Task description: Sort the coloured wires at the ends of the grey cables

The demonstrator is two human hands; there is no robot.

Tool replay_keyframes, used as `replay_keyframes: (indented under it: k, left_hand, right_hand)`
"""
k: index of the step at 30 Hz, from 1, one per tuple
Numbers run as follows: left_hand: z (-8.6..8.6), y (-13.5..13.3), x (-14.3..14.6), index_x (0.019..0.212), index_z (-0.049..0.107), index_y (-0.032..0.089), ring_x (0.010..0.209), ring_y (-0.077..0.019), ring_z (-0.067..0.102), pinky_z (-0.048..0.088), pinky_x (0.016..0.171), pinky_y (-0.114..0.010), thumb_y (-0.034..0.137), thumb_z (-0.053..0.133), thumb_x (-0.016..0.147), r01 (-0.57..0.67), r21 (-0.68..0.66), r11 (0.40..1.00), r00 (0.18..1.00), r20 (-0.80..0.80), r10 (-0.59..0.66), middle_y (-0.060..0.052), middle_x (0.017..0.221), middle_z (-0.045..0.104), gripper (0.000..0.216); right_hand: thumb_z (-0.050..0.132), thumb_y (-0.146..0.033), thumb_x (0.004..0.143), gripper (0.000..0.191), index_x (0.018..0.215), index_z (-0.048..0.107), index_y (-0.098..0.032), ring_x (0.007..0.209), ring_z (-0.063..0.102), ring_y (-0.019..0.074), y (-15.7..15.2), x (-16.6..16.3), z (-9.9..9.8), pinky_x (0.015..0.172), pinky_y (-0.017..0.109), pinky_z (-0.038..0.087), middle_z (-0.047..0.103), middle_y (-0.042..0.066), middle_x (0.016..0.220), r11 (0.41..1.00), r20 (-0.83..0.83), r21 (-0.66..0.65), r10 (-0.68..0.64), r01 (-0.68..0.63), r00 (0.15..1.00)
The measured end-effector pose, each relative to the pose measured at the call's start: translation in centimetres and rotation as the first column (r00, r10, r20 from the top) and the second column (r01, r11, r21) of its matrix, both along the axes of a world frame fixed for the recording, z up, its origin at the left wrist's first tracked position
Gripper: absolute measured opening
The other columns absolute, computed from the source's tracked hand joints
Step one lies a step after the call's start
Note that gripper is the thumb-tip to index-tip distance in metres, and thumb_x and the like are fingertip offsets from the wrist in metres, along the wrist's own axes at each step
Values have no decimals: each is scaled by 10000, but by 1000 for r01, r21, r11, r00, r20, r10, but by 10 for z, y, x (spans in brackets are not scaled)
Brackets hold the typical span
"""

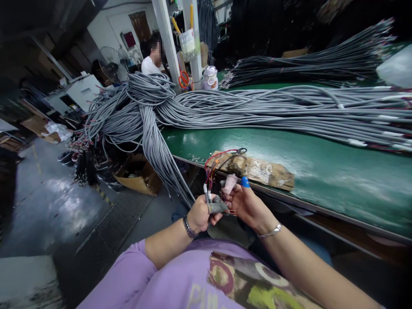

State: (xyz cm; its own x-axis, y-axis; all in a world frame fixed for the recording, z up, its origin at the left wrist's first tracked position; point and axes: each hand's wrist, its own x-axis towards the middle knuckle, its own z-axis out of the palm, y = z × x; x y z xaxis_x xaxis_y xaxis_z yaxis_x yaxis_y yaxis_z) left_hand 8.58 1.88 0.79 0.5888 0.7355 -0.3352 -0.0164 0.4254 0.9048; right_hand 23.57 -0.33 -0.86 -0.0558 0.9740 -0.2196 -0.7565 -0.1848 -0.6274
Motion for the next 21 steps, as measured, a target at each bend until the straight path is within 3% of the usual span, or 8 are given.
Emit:
replay_keyframes:
  k: [3, 6, 10, 13, 15, 17, 19, 21]
  left_hand:
    - [-1, -5, -5, 562, 490, 173, 294, -44, 343, 201, 315, -191, 589, 760, 552, -29, 32, 999, 999, -24, 29, 42, 389, 474, 495]
    - [-6, -10, -9, 562, 503, 167, 316, -45, 360, 233, 326, -185, 547, 758, 595, -18, 82, 996, 999, -46, 21, 37, 412, 484, 459]
    - [-13, -11, -10, 560, 521, 158, 347, -55, 404, 306, 350, -187, 524, 744, 634, 4, 139, 990, 996, -84, 8, 21, 454, 515, 434]
    - [-15, -11, -10, 574, 548, 152, 374, -82, 469, 381, 385, -207, 494, 759, 613, 211, 112, 971, 968, -160, -192, 2, 482, 555, 403]
    - [-16, -12, -10, 568, 556, 149, 389, -94, 494, 405, 401, -216, 458, 763, 606, 407, 87, 909, 898, -220, -381, -7, 489, 568, 374]
    - [-17, -13, -10, 581, 561, 149, 390, -92, 493, 401, 399, -210, 435, 749, 624, 486, 106, 868, 855, -265, -446, -1, 491, 563, 345]
    - [-19, -14, -9, 615, 555, 153, 382, -85, 485, 386, 386, -200, 441, 738, 643, 430, 142, 891, 880, -284, -380, 11, 495, 556, 342]
    - [-19, -12, -8, 628, 528, 158, 375, -80, 483, 377, 377, -193, 479, 732, 655, 328, 158, 931, 923, -261, -281, 15, 502, 557, 381]
  right_hand:
    - [735, -608, 682, 429, 762, 687, -189, 546, 540, 108, -9, 11, -3, 492, 225, 471, 645, 15, 686, 989, 117, -32, 146, -143, 982]
    - [765, -540, 685, 395, 664, 657, -161, 495, 503, 102, -16, 20, -3, 475, 233, 454, 602, 8, 585, 959, 325, -40, 278, -281, 904]
    - [786, -409, 693, 296, 612, 639, -165, 476, 466, 88, -16, 23, 7, 482, 227, 414, 571, -19, 536, 949, 570, 4, 257, -316, 781]
    - [789, -367, 672, 245, 616, 659, -168, 515, 475, 104, -13, 19, 18, 498, 239, 395, 591, -10, 563, 935, 675, 69, 213, -348, 707]
    - [792, -359, 658, 253, 599, 638, -168, 523, 458, 102, -12, 14, 24, 503, 240, 380, 575, -15, 561, 922, 692, 99, 206, -374, 692]
    - [775, -389, 671, 294, 585, 600, -169, 503, 420, 88, -13, 11, 27, 480, 229, 346, 532, -30, 540, 925, 676, 107, 200, -363, 709]
    - [770, -413, 673, 312, 597, 590, -169, 505, 416, 85, -15, 12, 25, 478, 223, 344, 525, -34, 547, 949, 666, 95, 164, -301, 728]
    - [787, -435, 647, 317, 631, 614, -170, 541, 453, 96, -17, 16, 20, 513, 225, 390, 554, -26, 581, 987, 653, 89, 46, -136, 756]
